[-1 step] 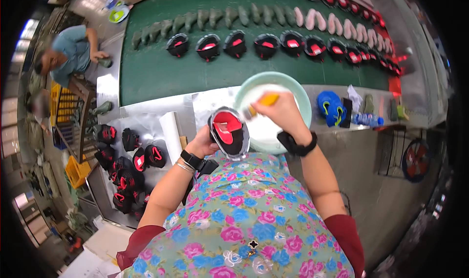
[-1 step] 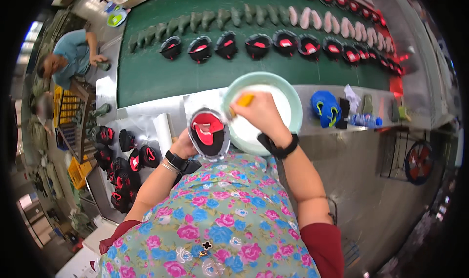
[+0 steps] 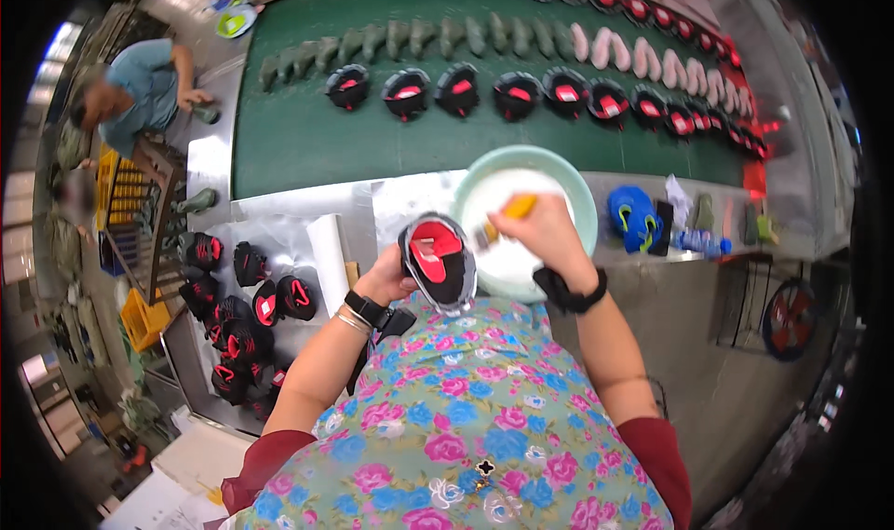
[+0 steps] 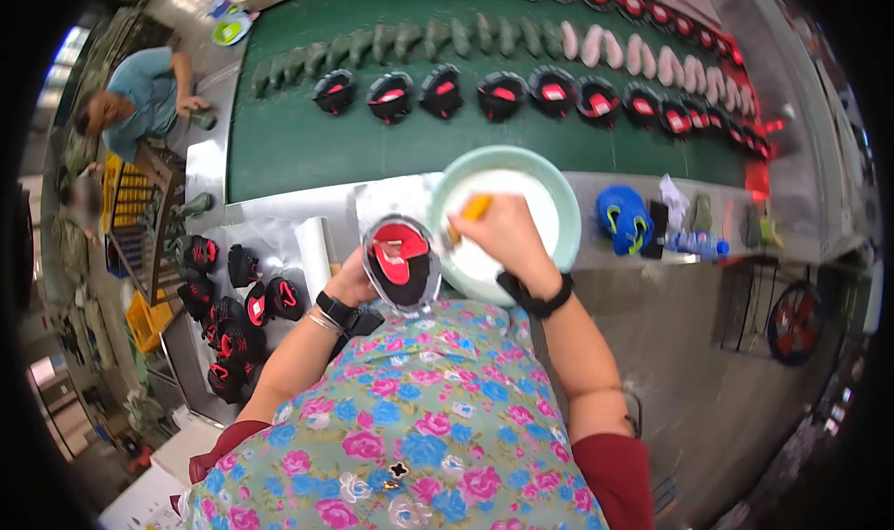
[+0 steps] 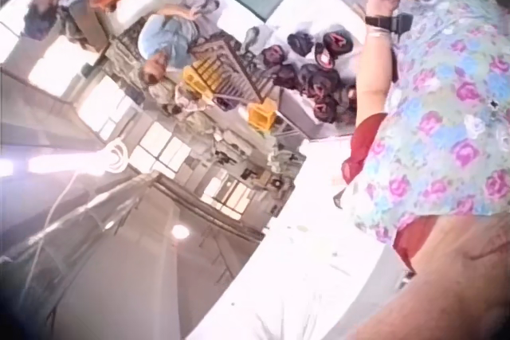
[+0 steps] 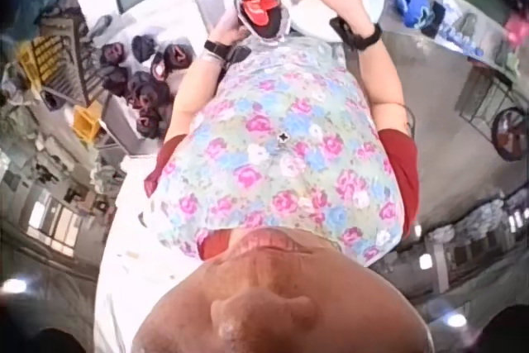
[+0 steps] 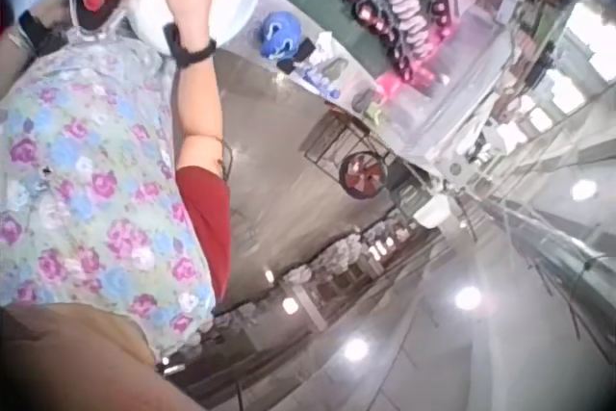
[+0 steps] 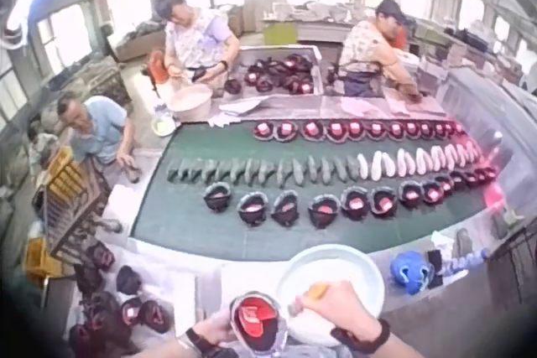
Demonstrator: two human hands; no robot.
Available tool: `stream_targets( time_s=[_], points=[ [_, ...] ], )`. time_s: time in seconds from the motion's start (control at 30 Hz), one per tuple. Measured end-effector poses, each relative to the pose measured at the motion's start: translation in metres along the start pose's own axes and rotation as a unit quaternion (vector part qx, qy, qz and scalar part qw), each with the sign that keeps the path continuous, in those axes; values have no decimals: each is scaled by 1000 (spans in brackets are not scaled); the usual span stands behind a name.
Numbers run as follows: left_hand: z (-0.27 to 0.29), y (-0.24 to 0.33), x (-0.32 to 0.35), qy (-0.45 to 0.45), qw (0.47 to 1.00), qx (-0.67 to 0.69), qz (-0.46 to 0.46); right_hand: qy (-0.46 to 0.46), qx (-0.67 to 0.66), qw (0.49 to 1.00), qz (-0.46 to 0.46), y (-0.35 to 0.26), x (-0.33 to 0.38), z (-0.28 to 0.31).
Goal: The person applies white adhesive to the red insoles of black shoes using a yellow brush. They pick up shoes from a pile, dip the brush into a bowl of glue, and coat the insole before placing the shoe on a green workbench. Other workers are visible in the background performing similar tasks.
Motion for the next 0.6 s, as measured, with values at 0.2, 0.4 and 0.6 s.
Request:
stream_targets(
  time_s=[0.2, 0.4, 0.6],
  points=[
    [52, 111, 30, 153, 946, -45, -282, 35, -234, 962, -134, -19, -9, 7],
    [183, 276, -7, 313, 796, -129, -502, 56, -129, 977, -161, -18, -46, -17],
    [240, 338, -91, 288, 838, 36, -462, 29, -143, 954, -261, -22, -60, -60]
  ],
)
Point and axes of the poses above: each hand's wrist, its own x-axis away from the middle knuckle, its own z-axis out of the back of the hand, y = z × x, the point moved 5 cm from there along -x, towards the middle knuckle, and after that the axes turned 10 degrees about -z, right-handed, at the moved point
